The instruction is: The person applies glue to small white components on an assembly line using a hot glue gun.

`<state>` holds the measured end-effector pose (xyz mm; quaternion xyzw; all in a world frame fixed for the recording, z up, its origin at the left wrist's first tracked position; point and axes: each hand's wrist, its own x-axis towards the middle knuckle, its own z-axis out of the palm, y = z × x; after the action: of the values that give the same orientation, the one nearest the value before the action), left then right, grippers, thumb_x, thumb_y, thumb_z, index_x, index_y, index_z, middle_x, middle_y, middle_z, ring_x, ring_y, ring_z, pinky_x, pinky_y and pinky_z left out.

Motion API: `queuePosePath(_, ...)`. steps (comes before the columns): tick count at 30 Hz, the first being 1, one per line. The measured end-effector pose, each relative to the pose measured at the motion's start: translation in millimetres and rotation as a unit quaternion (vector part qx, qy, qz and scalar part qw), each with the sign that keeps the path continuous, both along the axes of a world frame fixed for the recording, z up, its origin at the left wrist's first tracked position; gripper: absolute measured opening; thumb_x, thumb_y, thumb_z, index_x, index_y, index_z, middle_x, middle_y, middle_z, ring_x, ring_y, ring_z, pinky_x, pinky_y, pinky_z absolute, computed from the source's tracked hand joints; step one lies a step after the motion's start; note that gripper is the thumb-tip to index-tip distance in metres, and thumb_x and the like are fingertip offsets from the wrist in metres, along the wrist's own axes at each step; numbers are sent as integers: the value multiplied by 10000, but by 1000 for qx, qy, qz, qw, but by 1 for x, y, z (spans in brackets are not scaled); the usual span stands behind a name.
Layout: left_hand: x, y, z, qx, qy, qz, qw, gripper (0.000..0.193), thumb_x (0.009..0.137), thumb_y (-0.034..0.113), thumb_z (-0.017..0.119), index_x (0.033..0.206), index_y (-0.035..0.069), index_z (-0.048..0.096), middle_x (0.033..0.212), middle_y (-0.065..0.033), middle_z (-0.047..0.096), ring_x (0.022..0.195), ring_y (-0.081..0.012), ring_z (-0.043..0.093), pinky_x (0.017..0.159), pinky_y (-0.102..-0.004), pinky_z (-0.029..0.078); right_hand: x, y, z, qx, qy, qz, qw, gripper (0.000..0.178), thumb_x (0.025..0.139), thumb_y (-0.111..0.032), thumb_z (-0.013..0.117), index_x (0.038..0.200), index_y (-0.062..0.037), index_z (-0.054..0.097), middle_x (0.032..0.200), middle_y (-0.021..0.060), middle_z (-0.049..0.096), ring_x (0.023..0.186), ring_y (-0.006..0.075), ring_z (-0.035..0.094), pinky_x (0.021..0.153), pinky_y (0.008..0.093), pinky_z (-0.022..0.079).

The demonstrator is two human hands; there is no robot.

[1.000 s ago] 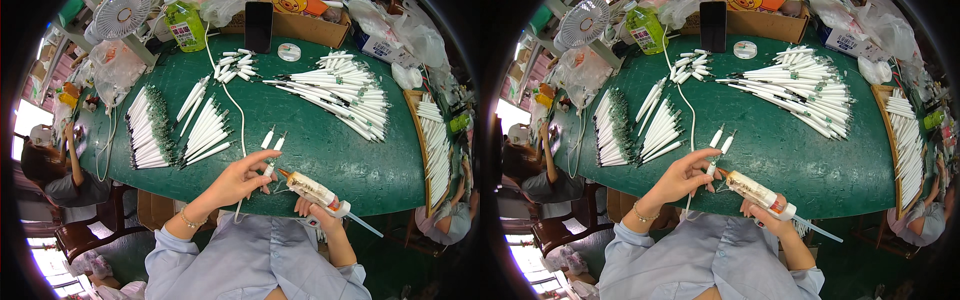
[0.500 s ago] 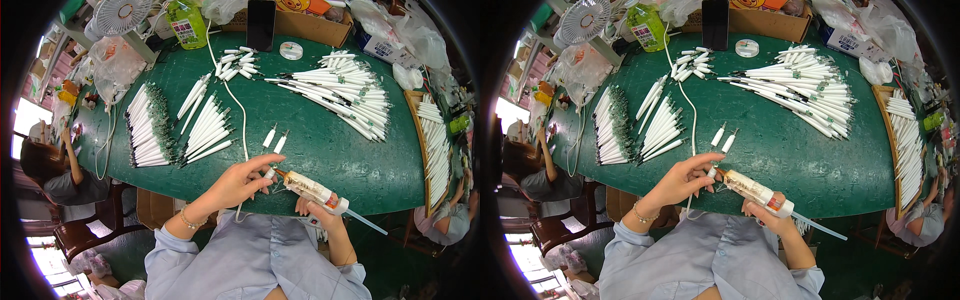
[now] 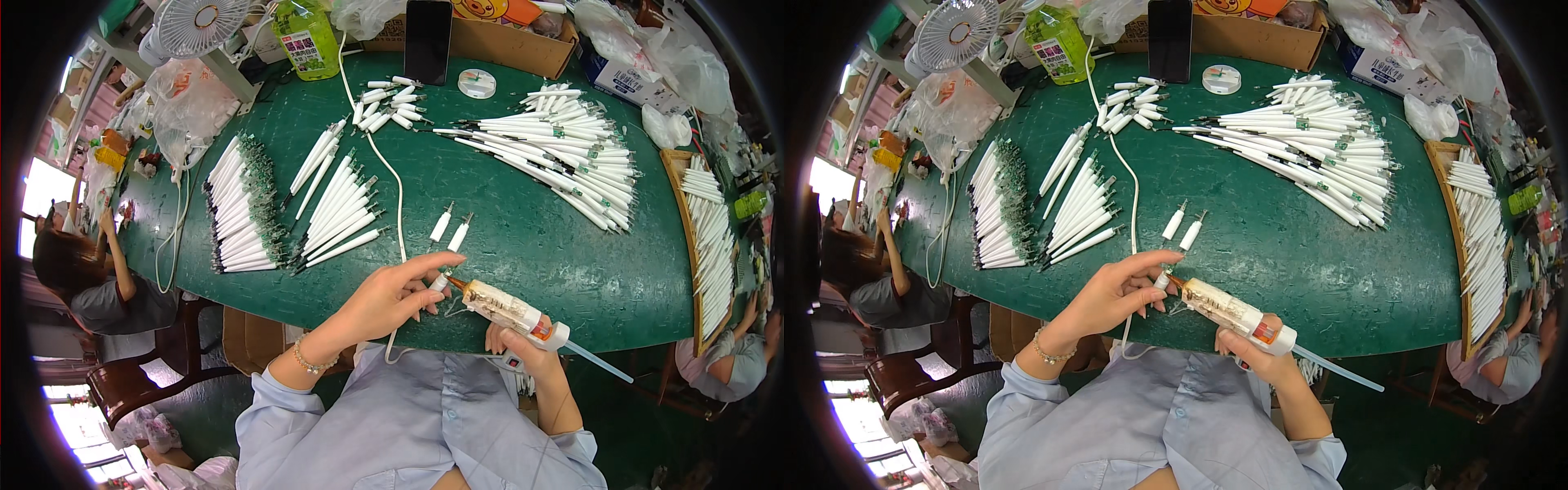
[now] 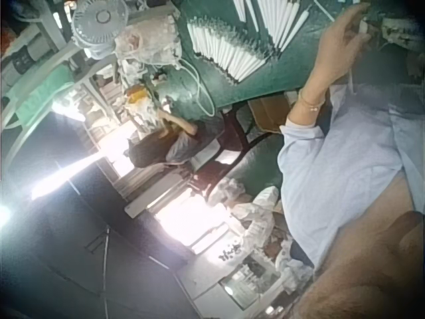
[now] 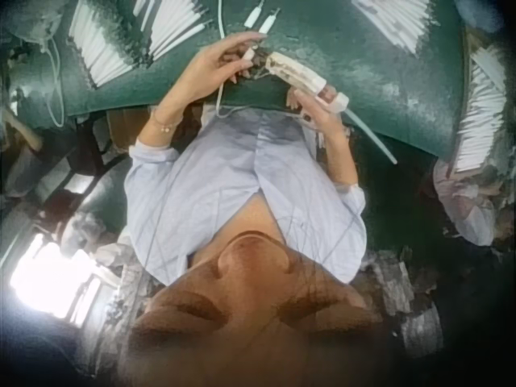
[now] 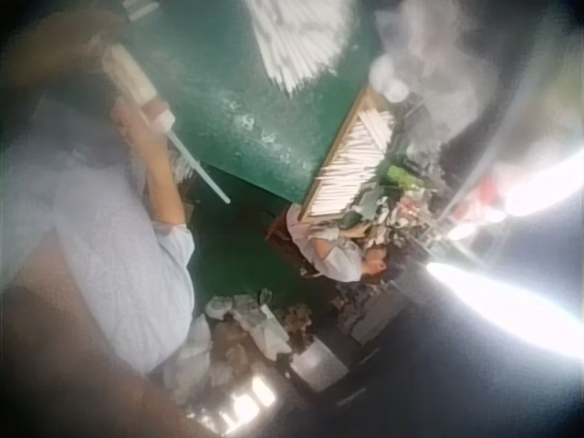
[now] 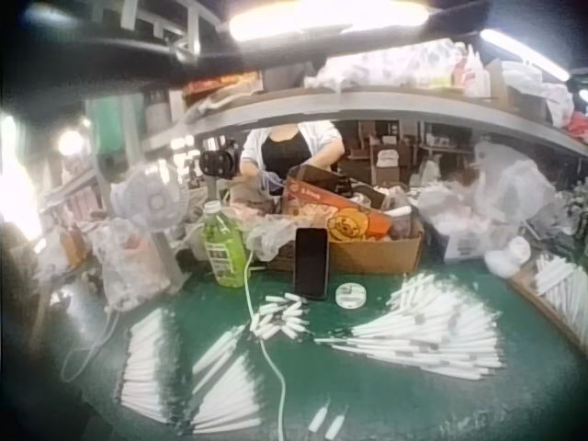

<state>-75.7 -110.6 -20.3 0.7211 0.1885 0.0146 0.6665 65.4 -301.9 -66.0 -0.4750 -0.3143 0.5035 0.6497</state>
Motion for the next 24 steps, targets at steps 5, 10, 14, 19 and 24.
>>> queuePosePath(5, -1, 1, 3, -11, -3, 9, 1000, 432, 816, -7, 511, 1234, 72, 434, 882, -78, 585, 704, -83, 566, 534, -188, 444, -1, 1, 2, -6, 16, -11, 1000, 131, 796, -70, 545, 853, 46, 569, 655, 72, 559, 603, 139, 544, 550, 263, 438)
queuePosePath(10, 0, 1, 1, 1, -2, 4, 1000, 427, 815, -6, 512, 1229, 72, 438, 873, -85, 591, 701, -89, 575, 538, -186, 449, -2, 0, 1, -7, 14, -16, 1000, 131, 795, -69, 545, 852, 46, 570, 655, 74, 561, 599, 138, 543, 550, 261, 437)
queuePosePath(14, -2, 1, 2, -6, -10, 9, 1000, 427, 815, -6, 511, 1228, 72, 439, 868, -85, 594, 700, -90, 577, 538, -185, 449, -2, 1, 2, -6, -3, -20, 1000, 97, 791, -67, 547, 795, 24, 580, 650, 60, 564, 584, 127, 536, 531, 257, 429)
queuePosePath(19, -3, 3, 3, -9, 6, -7, 1000, 426, 813, -12, 507, 1225, 71, 440, 888, -88, 596, 701, -91, 582, 538, -189, 457, -2, -4, 3, -74, -202, 0, 977, 89, 773, -52, 542, 790, 33, 564, 630, 68, 547, 569, 143, 524, 526, 274, 427)
queuePosePath(24, 14, 18, 15, 42, -3, 27, 999, 455, 802, -10, 513, 1236, 97, 429, 821, -61, 569, 683, -99, 582, 536, -203, 460, -11, -3, 6, -41, -45, -145, 988, 122, 779, -55, 507, 716, 43, 542, 619, 106, 521, 581, 181, 507, 568, 308, 428)
